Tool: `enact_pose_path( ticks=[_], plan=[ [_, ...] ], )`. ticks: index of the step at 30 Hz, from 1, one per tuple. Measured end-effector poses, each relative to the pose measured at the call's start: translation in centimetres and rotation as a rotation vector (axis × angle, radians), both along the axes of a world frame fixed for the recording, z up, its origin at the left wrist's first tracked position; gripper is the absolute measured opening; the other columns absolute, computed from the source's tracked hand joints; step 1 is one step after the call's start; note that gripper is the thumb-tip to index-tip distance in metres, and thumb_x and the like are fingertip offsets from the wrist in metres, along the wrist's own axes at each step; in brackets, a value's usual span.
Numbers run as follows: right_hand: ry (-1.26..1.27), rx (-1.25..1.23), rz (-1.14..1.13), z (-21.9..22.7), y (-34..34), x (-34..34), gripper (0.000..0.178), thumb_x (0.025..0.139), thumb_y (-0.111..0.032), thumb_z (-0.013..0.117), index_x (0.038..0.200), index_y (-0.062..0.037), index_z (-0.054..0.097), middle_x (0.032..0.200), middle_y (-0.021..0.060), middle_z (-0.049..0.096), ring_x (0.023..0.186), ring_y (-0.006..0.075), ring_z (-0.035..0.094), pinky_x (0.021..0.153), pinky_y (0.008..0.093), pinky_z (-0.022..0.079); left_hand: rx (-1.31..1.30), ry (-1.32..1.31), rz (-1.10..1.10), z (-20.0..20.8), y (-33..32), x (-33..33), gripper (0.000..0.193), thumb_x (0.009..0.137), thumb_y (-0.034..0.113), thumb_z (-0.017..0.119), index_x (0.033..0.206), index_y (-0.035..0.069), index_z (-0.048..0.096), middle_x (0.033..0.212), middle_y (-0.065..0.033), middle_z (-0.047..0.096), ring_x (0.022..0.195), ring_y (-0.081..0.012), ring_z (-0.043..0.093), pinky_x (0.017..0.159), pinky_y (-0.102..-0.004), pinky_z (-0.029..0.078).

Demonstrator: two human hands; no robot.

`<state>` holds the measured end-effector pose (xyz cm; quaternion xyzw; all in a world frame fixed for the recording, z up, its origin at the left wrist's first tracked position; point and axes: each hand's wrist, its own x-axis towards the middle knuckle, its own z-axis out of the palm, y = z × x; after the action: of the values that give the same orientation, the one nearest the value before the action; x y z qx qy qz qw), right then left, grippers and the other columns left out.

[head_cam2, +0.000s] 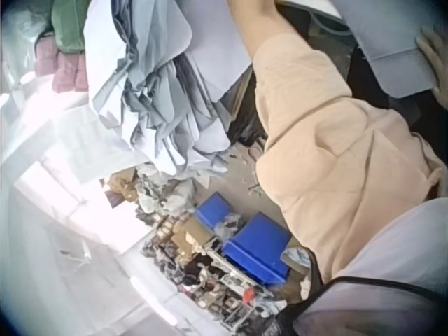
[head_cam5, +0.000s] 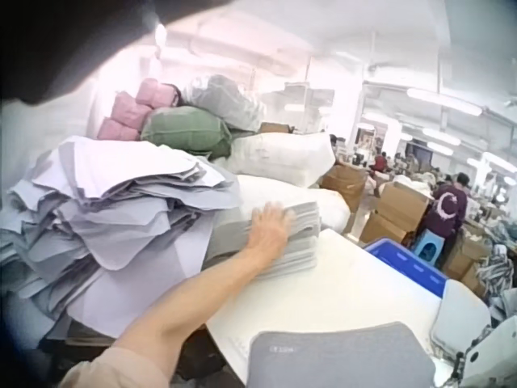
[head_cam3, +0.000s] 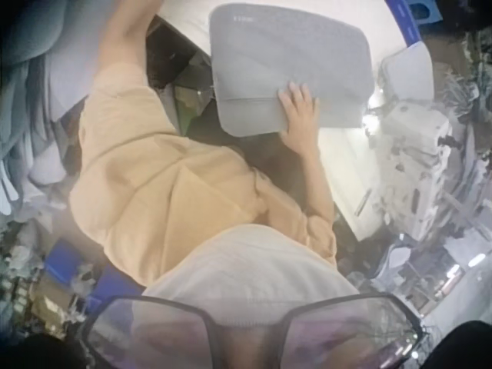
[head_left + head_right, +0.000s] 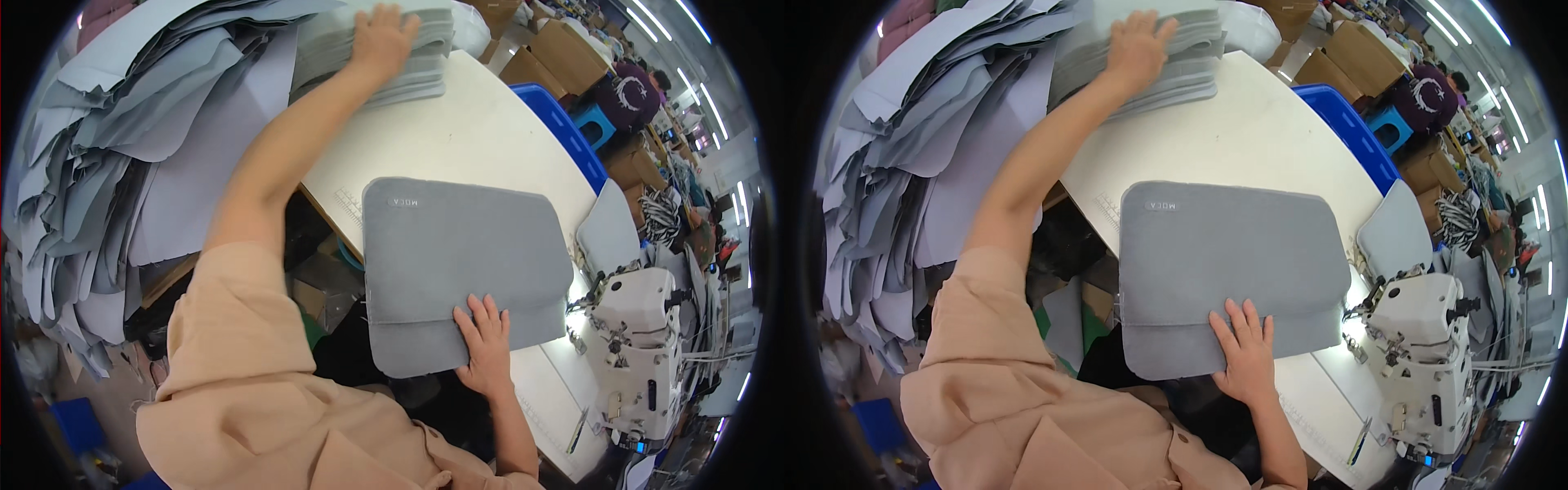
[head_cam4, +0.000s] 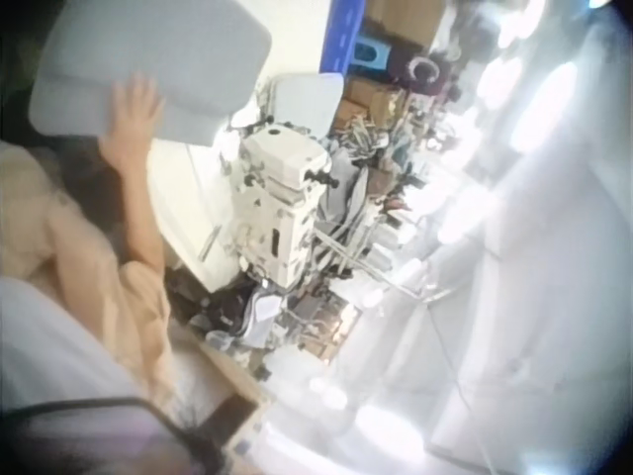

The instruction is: Sewing and assembling fabric laptop sleeves using a sewing machine.

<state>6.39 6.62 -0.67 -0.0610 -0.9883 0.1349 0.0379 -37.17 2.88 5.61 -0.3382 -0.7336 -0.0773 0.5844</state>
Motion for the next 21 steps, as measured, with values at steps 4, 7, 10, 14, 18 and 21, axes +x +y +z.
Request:
enact_pose_path(
  ticks=[4,7,10,14,18,21],
  plan=[
    [0.019,0.005,0.0,-0.2,-0.1,-0.2,0.075,0.05,-0.011,0.061,0.123,-0.017,0.044,0.134,0.0091,0.033,0.125,0.0323,0.027,0.097,0.0569,0.019,-0.481,-0.534,-0.068,-4.5,-2.2,4.3,0.023,0.073,0.012,0.051,0.095,0.005,0.054,0.093,-0.0111,0.054,0.092,-0.0244,0.05,0.075,-0.0368,0.041],
    [0.015,-0.004,-0.003,0.1,0.1,-0.1,0.075,0.051,-0.011,0.061,0.123,-0.0175,0.044,0.134,0.0086,0.033,0.125,0.0316,0.027,0.097,0.0568,0.019,-0.445,-0.585,0.085,-6.7,-2.2,3.4,0.026,0.075,0.011,0.05,0.1,0.006,0.052,0.092,-0.0129,0.054,0.09,-0.026,0.051,0.076,-0.0379,0.042],
    [-0.009,-0.015,-0.003,0.2,0.1,0.0,0.058,0.067,-0.023,0.059,0.122,-0.0138,0.046,0.133,0.0107,0.035,0.125,0.0335,0.027,0.099,0.0535,0.016,-0.472,-0.458,0.183,-7.2,-1.1,2.7,0.029,0.077,0.012,0.049,0.106,0.006,0.049,0.091,-0.0139,0.054,0.087,-0.0262,0.053,0.073,-0.038,0.044],
    [0.001,-0.029,-0.002,0.0,0.0,0.1,0.07,0.056,-0.016,0.063,0.123,-0.0163,0.045,0.133,0.009,0.034,0.125,0.0315,0.027,0.098,0.0553,0.018,-0.5,-0.363,0.298,-7.9,0.3,1.6,0.027,0.079,0.012,0.046,0.106,0.008,0.048,0.088,-0.0146,0.056,0.08,-0.0268,0.057,0.065,-0.0376,0.049],
    [-0.015,-0.055,0.0,0.1,0.1,0.1,0.078,0.05,-0.014,0.068,0.124,-0.0185,0.044,0.134,0.0071,0.034,0.126,0.0288,0.027,0.096,0.0573,0.022,-0.45,-0.527,0.173,-7.7,0.5,-0.4,0.02,0.08,0.014,0.046,0.098,0.005,0.051,0.09,-0.0148,0.059,0.078,-0.0298,0.061,0.061,-0.0389,0.051],
    [-0.032,-0.083,0.003,0.7,0.3,0.1,0.078,0.051,-0.015,0.069,0.124,-0.0185,0.043,0.134,0.0069,0.034,0.126,0.0283,0.027,0.096,0.0575,0.023,-0.436,-0.633,0.104,-6.8,0.3,-0.6,0.014,0.078,0.01,0.047,0.091,0.005,0.052,0.09,-0.0156,0.059,0.08,-0.0312,0.061,0.064,-0.0394,0.051]
  ],
)
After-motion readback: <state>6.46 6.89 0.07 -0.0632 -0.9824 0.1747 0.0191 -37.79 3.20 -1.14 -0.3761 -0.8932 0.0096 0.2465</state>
